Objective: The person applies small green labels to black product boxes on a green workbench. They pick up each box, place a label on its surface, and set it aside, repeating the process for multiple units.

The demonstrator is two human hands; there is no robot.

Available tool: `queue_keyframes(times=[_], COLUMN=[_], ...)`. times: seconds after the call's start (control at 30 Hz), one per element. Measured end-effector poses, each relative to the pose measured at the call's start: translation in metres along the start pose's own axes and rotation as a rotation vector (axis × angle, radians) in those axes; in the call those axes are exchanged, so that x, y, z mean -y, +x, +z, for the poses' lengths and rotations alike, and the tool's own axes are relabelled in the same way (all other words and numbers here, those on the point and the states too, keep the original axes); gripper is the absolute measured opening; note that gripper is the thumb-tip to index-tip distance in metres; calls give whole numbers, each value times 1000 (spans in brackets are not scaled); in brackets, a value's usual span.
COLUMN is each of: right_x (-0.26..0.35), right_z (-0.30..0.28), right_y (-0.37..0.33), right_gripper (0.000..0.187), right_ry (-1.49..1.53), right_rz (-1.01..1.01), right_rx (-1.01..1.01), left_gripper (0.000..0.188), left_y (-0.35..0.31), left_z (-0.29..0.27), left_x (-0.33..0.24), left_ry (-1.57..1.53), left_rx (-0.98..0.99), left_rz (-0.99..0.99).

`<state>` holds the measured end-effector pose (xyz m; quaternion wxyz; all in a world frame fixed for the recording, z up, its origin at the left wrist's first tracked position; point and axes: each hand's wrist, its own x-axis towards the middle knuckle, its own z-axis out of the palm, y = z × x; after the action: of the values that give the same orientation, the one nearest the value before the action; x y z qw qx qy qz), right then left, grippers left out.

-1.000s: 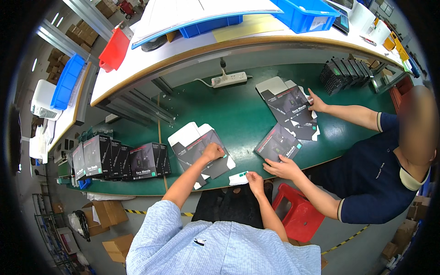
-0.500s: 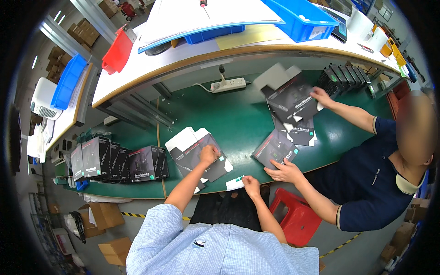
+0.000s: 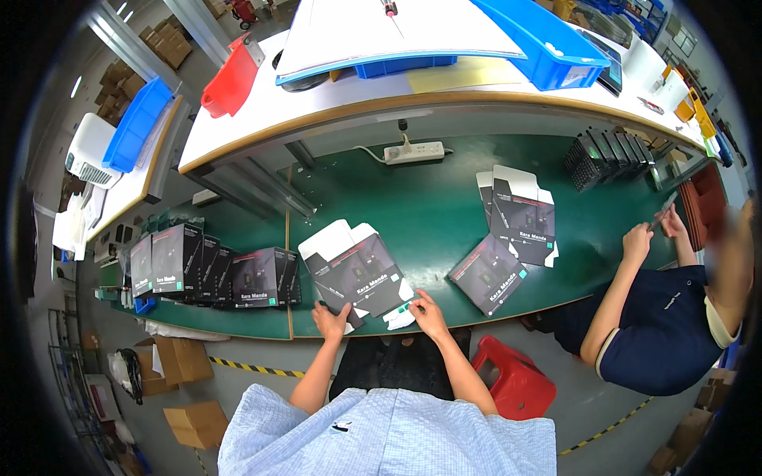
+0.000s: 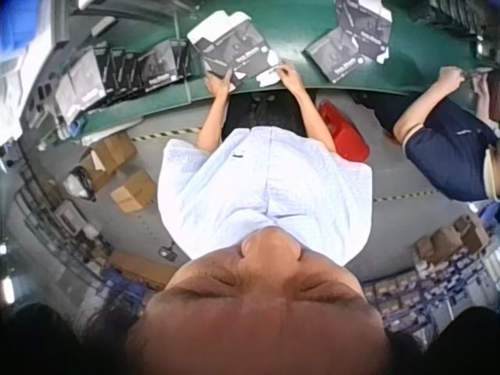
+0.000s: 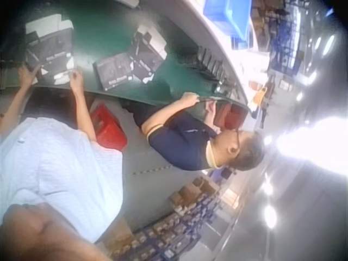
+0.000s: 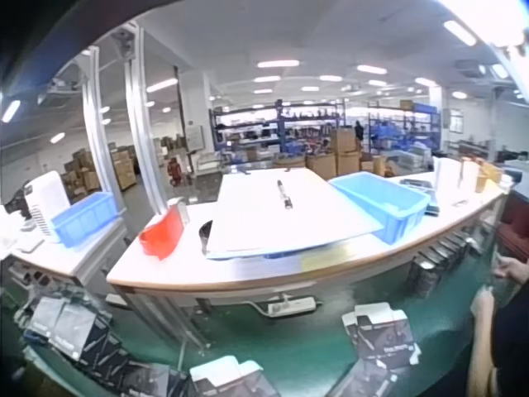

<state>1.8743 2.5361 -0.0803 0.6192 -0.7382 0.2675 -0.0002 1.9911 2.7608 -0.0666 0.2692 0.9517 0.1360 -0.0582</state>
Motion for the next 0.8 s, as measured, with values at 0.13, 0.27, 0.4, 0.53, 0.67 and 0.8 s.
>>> queue_keyframes(times=[0.13,0.27,0.4,0.53,0.67,0.8], right_x=[-2,-4,28,37,49,50], right_z=[5,5,-2,-20,-60,-108], right_y=[-2,-10,-27,-36,-39,-43], right_gripper=[17,19,16,13,8,6], right_ry=[-18,-81,289,569,754,904], right_rz=[-24,-49,81,63,72,8], right_rx=[97,123,47,-152,-200,-375], left_gripper=[71,60,51,53,55,58], left_y=[3,-5,-10,-27,-38,-76], left_z=[1,3,-8,-28,-16,-9], left_x=[16,14,-8,-61,-96,-158], left_ry=[-101,-168,-839,-947,-947,-902], left_rx=[88,-85,153,250,361,604], left_rz=[6,180,58,122,220,348])
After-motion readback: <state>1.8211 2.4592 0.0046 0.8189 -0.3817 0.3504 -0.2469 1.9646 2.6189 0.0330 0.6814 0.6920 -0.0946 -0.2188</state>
